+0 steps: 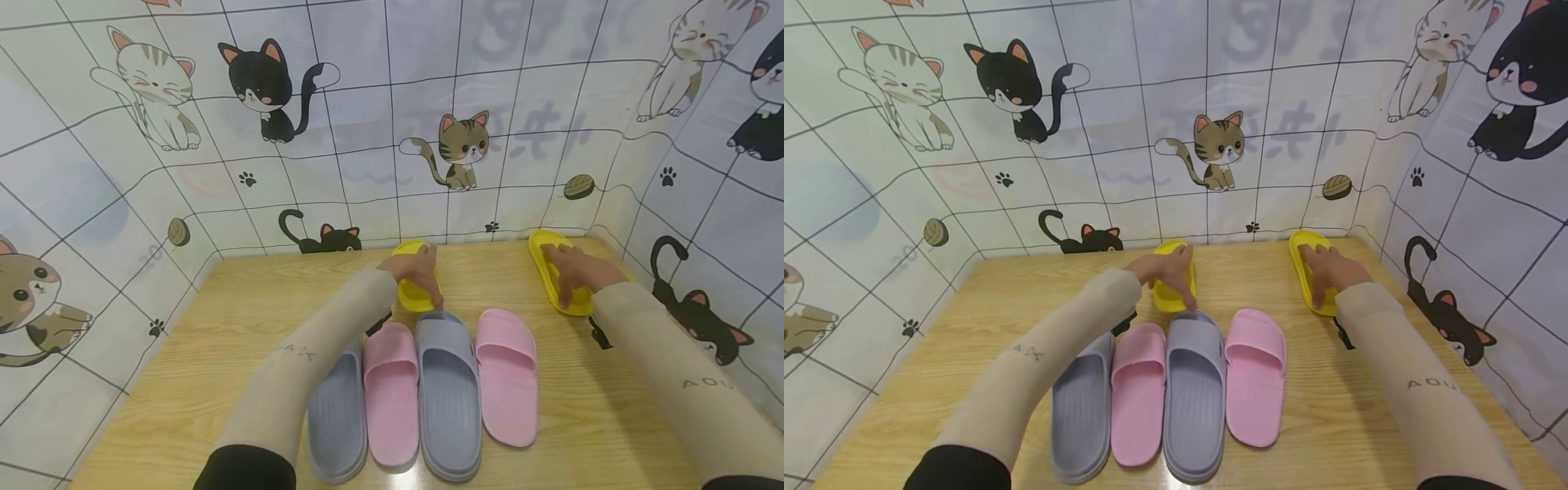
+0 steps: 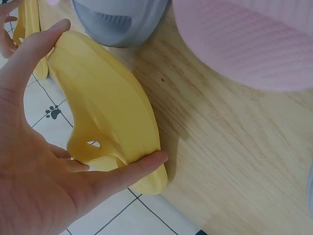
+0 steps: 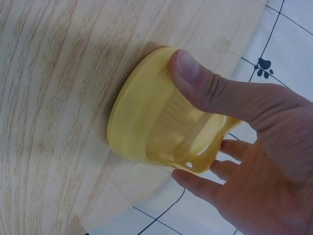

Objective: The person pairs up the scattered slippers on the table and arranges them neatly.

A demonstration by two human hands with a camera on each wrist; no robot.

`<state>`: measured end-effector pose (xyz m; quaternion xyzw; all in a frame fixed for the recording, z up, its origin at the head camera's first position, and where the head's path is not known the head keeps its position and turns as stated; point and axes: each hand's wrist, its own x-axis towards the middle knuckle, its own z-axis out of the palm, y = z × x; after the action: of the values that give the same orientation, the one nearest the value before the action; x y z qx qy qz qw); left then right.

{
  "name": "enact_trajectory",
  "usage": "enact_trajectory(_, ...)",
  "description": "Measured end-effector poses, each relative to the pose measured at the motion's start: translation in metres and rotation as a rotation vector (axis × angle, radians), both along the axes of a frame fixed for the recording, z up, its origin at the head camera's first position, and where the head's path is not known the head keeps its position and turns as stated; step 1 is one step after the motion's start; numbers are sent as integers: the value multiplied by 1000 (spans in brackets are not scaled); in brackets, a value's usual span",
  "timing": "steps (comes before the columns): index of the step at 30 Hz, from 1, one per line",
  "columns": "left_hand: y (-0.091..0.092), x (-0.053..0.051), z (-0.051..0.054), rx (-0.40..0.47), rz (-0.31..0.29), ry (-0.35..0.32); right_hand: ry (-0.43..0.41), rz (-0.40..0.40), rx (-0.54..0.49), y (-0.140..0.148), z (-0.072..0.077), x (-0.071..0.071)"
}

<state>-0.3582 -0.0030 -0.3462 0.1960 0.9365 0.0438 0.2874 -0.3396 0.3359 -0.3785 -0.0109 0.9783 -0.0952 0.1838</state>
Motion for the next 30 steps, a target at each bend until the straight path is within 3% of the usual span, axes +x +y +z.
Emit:
enact_trajectory(12,17,0,-1,38,-27,26,12,25,10,-2,4,-1)
enact_trajectory(20,32,0,-1,17,-31,27,18,20,3,2,3,-2)
enact_trajectory(30,53,-1,-6,-43,-92,31,-8,-1,-2,0,1,-1)
